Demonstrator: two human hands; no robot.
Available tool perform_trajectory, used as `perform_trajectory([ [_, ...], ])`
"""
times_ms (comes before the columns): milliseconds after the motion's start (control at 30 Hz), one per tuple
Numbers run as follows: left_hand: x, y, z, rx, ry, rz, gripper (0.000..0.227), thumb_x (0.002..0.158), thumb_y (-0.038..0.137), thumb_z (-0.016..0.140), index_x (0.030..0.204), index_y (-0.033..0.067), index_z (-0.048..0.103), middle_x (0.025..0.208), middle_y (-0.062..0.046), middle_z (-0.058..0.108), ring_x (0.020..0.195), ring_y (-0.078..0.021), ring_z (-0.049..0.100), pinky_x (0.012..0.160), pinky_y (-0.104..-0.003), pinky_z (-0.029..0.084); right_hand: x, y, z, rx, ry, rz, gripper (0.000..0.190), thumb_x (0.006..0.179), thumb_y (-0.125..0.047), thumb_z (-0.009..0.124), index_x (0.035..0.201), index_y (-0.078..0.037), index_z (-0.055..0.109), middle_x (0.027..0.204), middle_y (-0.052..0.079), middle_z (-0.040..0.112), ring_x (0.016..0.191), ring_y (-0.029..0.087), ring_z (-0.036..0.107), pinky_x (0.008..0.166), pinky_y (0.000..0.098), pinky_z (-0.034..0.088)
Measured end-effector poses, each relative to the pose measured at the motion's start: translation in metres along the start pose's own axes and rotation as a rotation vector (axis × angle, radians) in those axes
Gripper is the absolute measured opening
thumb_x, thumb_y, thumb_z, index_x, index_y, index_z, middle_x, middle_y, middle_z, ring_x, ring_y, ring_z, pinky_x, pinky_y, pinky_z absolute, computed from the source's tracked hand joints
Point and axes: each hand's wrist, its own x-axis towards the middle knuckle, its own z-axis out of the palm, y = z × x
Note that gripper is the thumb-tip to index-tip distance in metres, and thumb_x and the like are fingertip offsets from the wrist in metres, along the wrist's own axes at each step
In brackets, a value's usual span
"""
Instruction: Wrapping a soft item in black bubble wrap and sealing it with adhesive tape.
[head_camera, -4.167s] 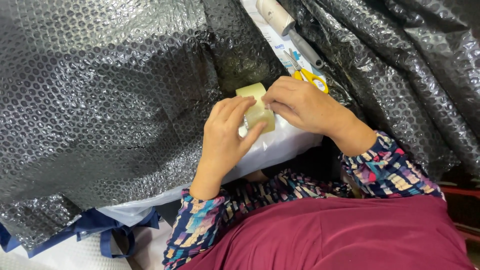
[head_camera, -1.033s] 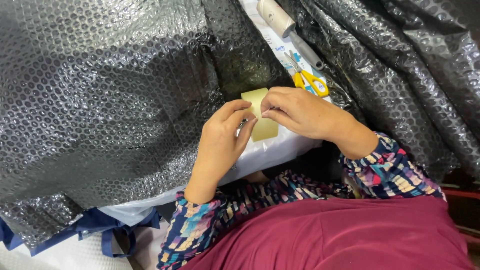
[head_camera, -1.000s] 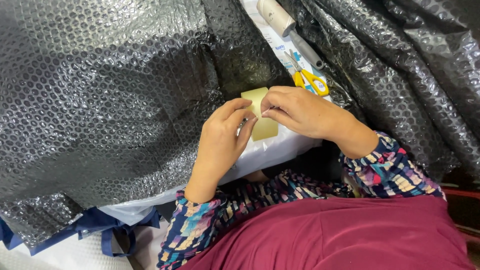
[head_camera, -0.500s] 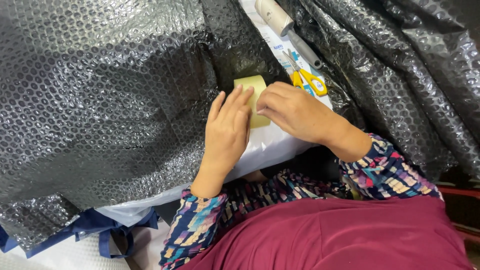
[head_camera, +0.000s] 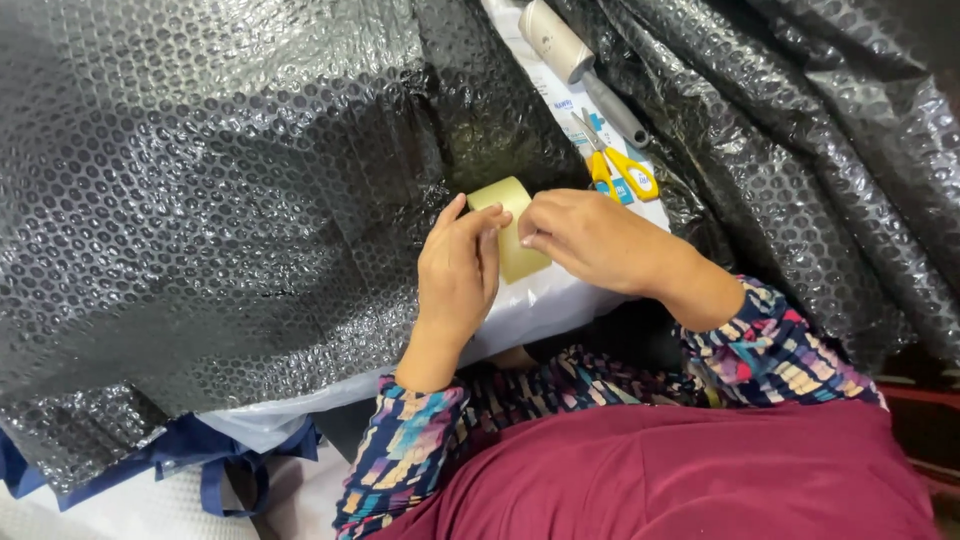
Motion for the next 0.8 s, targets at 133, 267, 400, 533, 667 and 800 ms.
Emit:
perform_trajectory([
  [133,0.009,0.008,-0.008,-0.013,-0.026,0.004,0.008,0.101,0.011,0.058,0.105,0.0035,0.06,0.097,-0.001,0.077,0.097,-0.0241,0.076,0.107,-0.046,0.051,-0.004,0.005,0.0,0.05,0.001,0.058,0.013,0.101,-0.011,0.059,0.092,-0.002,0.06,0.076,0.012,0.06,0.075,0.033,0.065,0.067,0.0407,0.053],
  [267,0.012,0.013,-0.016,-0.101,-0.097,-0.059,0.015,0.102,0.012,0.053,0.109,0.0005,0.06,0.099,-0.007,0.078,0.098,-0.0287,0.076,0.113,-0.052,0.04,0.0,0.006,-0.005,0.147,-0.011,0.096,0.01,0.099,-0.008,0.06,0.092,-0.001,0.062,0.075,0.014,0.062,0.073,0.034,0.066,0.067,0.0421,0.053],
  [400,0.011,0.013,-0.022,-0.136,-0.178,-0.074,0.037,0.101,0.026,0.043,0.118,-0.0029,0.059,0.105,-0.011,0.077,0.101,-0.0328,0.074,0.12,-0.058,0.025,0.006,0.01,-0.007,0.28,-0.008,0.126,0.013,0.1,-0.008,0.059,0.09,-0.001,0.064,0.076,0.014,0.065,0.073,0.031,0.066,0.068,0.0419,0.052],
  [533,0.015,0.018,-0.019,-0.147,-0.153,-0.053,0.063,0.083,0.049,0.076,0.117,-0.0007,0.059,0.098,-0.013,0.077,0.091,-0.0348,0.075,0.119,-0.061,0.025,0.006,0.009,-0.007,0.259,-0.044,0.113,0.015,0.103,-0.015,0.058,0.093,-0.004,0.06,0.08,0.011,0.06,0.077,0.032,0.064,0.071,0.0408,0.054],
  [667,0.009,0.009,-0.007,-0.063,-0.11,-0.093,0.052,0.081,0.029,0.085,0.118,0.0026,0.059,0.09,-0.01,0.077,0.084,-0.032,0.075,0.118,-0.062,0.027,0.009,-0.004,-0.013,0.14,-0.062,0.059,0.01,0.1,-0.009,0.06,0.092,-0.002,0.06,0.082,0.014,0.063,0.079,0.034,0.068,0.071,0.0416,0.055],
  [800,0.011,0.01,0.001,-0.118,-0.08,-0.166,0.051,0.083,0.02,0.083,0.123,0.0038,0.056,0.089,-0.006,0.077,0.085,-0.0297,0.075,0.119,-0.064,0.024,0.01,-0.015,-0.016,0.027,-0.029,-0.005,0.008,0.1,-0.01,0.062,0.095,-0.005,0.062,0.09,0.011,0.063,0.082,0.031,0.069,0.074,0.037,0.057],
])
